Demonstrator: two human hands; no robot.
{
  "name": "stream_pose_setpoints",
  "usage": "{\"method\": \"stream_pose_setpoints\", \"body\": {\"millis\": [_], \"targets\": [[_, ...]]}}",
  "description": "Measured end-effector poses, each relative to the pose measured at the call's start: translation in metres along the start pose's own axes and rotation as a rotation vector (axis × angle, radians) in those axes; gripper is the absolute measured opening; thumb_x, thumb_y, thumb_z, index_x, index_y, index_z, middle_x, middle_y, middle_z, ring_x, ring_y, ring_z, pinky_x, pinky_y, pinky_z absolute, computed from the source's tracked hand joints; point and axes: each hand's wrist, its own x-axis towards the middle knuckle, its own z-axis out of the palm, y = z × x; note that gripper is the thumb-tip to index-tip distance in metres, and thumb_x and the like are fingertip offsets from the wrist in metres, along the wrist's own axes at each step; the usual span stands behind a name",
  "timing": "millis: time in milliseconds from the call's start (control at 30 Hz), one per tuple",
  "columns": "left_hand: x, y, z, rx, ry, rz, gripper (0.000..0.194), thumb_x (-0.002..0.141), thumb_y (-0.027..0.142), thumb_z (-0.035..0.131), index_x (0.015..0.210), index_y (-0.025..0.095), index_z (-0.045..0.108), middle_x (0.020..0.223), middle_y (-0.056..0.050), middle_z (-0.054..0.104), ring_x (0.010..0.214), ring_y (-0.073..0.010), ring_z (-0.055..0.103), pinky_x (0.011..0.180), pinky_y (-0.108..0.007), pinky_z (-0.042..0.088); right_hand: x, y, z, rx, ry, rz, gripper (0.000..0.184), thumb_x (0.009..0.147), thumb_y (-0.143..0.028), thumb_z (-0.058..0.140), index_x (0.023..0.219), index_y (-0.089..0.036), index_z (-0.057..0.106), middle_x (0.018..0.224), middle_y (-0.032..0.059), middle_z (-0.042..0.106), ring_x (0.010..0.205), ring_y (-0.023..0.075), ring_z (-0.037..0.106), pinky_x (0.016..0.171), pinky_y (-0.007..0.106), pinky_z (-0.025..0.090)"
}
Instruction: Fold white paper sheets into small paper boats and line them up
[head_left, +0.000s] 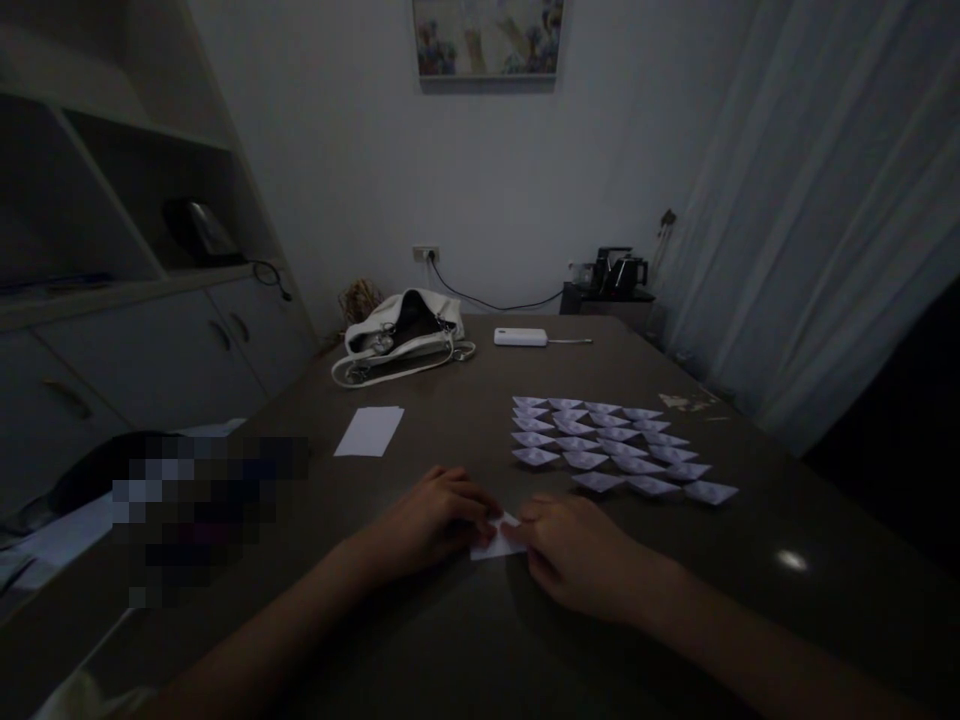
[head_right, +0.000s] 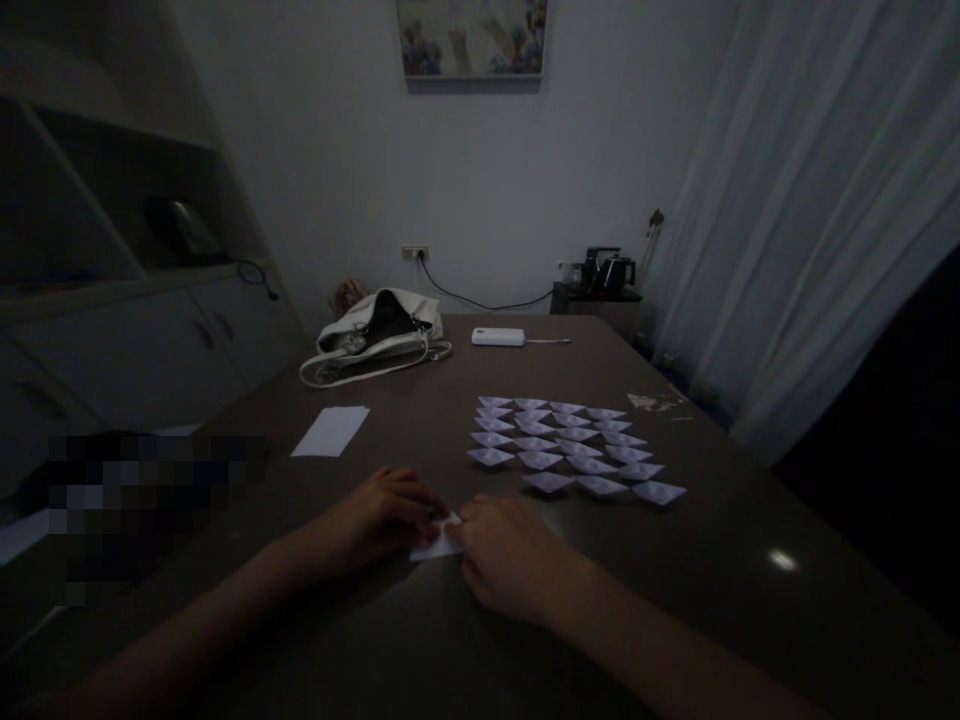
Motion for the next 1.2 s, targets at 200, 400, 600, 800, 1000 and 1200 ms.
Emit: {"method": "stream_pose_setpoints", "body": {"millis": [200, 400, 600, 800, 1000, 1200], "targets": [[0.001, 0.001, -0.001, 0.061, 0.014, 0.018, 0.007, 0.086, 0.021, 0.062, 0.087, 0.024, 0.069, 0.113, -0.001, 0.068, 0.101, -0.0214, 0.054, 0.082, -0.035, 0.030, 0.001, -0.006, 0.000, -0.077, -0.012, -0.051, 0.027, 0.083, -0.011, 0.049, 0.105, -0.012, 0.066, 0.089, 0.0113, 0.067, 0.081, 0.0228, 0.060, 0.064, 0.032, 0.041], [0.000, 0.008, -0.004, 0.099, -0.008, -0.006, 0.010, 0.087, 0.020, 0.061, 0.092, 0.024, 0.068, 0.108, -0.001, 0.070, 0.098, -0.0217, 0.055, 0.082, -0.036, 0.028, 0.002, -0.008, -0.004, -0.110, -0.026, -0.059, 0.027, 0.086, -0.011, 0.045, 0.104, -0.012, 0.066, 0.093, 0.0121, 0.066, 0.084, 0.0239, 0.059, 0.065, 0.033, 0.043], [0.000, 0.016, -0.005, 0.150, -0.011, -0.023, 0.020, 0.093, 0.025, 0.049, 0.107, 0.024, 0.062, 0.098, -0.003, 0.070, 0.093, -0.0217, 0.056, 0.083, -0.036, 0.028, 0.001, -0.011, -0.002, -0.059, -0.017, -0.040, 0.027, 0.081, -0.007, 0.048, 0.099, -0.010, 0.067, 0.095, 0.0131, 0.065, 0.089, 0.0240, 0.057, 0.072, 0.033, 0.044], [0.000, 0.011, -0.001, 0.126, 0.001, -0.067, 0.021, 0.093, 0.022, 0.046, 0.109, 0.023, 0.060, 0.092, -0.004, 0.067, 0.089, -0.0203, 0.056, 0.082, -0.034, 0.031, -0.004, -0.013, -0.005, 0.012, -0.031, -0.010, 0.025, 0.077, -0.012, 0.052, 0.097, -0.010, 0.068, 0.092, 0.0133, 0.066, 0.086, 0.0238, 0.059, 0.072, 0.032, 0.044], [0.000, 0.007, 0.004, 0.120, 0.013, -0.052, 0.023, 0.093, 0.023, 0.051, 0.113, 0.027, 0.062, 0.104, -0.002, 0.069, 0.098, -0.0215, 0.054, 0.082, -0.034, 0.029, -0.005, -0.012, -0.004, 0.044, -0.012, -0.019, 0.023, 0.077, -0.012, 0.053, 0.095, -0.011, 0.068, 0.092, 0.0116, 0.067, 0.088, 0.0234, 0.059, 0.073, 0.032, 0.044], [0.003, 0.007, 0.007, 0.148, 0.033, -0.029, 0.024, 0.095, 0.024, 0.048, 0.114, 0.027, 0.062, 0.114, -0.001, 0.068, 0.101, -0.0214, 0.053, 0.083, -0.036, 0.028, -0.002, -0.014, 0.002, -0.043, 0.017, 0.000, 0.017, 0.085, -0.014, 0.054, 0.091, -0.010, 0.069, 0.091, 0.0114, 0.068, 0.085, 0.0236, 0.062, 0.071, 0.033, 0.045]]}}
